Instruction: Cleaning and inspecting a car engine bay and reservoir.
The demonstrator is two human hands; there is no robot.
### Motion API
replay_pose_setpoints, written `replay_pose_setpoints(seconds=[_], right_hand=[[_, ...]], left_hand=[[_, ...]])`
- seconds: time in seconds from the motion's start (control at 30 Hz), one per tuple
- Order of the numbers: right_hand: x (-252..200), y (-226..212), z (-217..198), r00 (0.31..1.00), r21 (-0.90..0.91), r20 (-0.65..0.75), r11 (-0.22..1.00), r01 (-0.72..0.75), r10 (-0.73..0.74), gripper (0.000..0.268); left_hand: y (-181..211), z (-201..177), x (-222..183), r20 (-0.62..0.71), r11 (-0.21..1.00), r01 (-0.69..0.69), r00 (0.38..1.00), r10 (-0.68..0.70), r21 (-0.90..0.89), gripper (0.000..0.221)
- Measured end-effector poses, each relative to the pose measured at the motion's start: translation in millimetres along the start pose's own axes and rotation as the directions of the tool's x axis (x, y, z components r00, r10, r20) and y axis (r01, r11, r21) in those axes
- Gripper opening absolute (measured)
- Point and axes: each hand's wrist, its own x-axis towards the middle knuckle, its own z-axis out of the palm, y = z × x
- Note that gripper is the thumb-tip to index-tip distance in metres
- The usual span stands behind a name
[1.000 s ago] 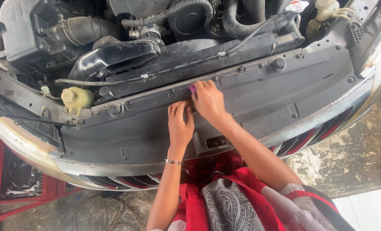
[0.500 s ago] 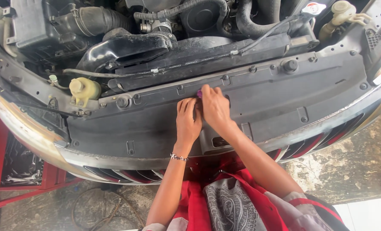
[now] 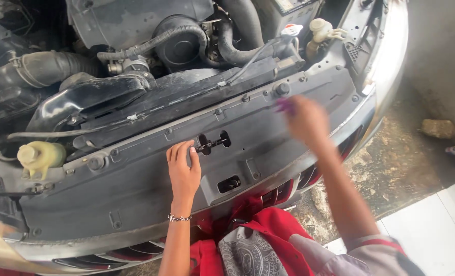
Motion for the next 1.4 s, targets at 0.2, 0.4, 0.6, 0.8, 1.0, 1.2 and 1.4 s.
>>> replay_pose_setpoints(seconds=[0.2,0.4,0.6,0.8,1.0,1.2,1.4], right_hand=[[55,149,-58,0.978,-0.275,-0.207,0.956,-0.099,0.041,0.017],[59,176,-16,0.99,-0.508,-0.132,0.861,-0.018,-0.058,0.024],[51,167,-18,0.999,-0.403,0.032,0.915,0.027,-0.016,0.025],[75,182,-23,0.989,-0.648,-0.096,0.761,0.025,-0.115,0.022],[67,174,-24,0.993,-0.602,0.115,0.798,0.042,0.035,0.023],[42,134,-30,0.992,-0.442,0.119,0.897,0.023,0.034,0.019],[53,188,-12,1.0,-0.487,-0.002,0.873,0.008,-0.01,0.02]], left_hand=[[2,0,1,0.031,1.0,-0.002,1.0,0.002,0.005,0.018],[1,-1,1,0.04,0.999,0.014,0.999,-0.015,0.032,0.018],[1,0,1,0.013,0.999,0.031,0.999,-0.031,0.032,0.018],[0,-1,0,-0.009,0.999,0.005,1.0,-0.005,0.046,0.017],[-2,-1,-4,0.003,1.0,0.0,1.0,0.0,0.032,0.017],[-3,0,-2,-0.005,1.0,-0.005,1.0,0.005,0.023,0.017],[-3,-1,-1,-0.012,0.999,-0.039,0.999,0.04,0.035,0.017]])
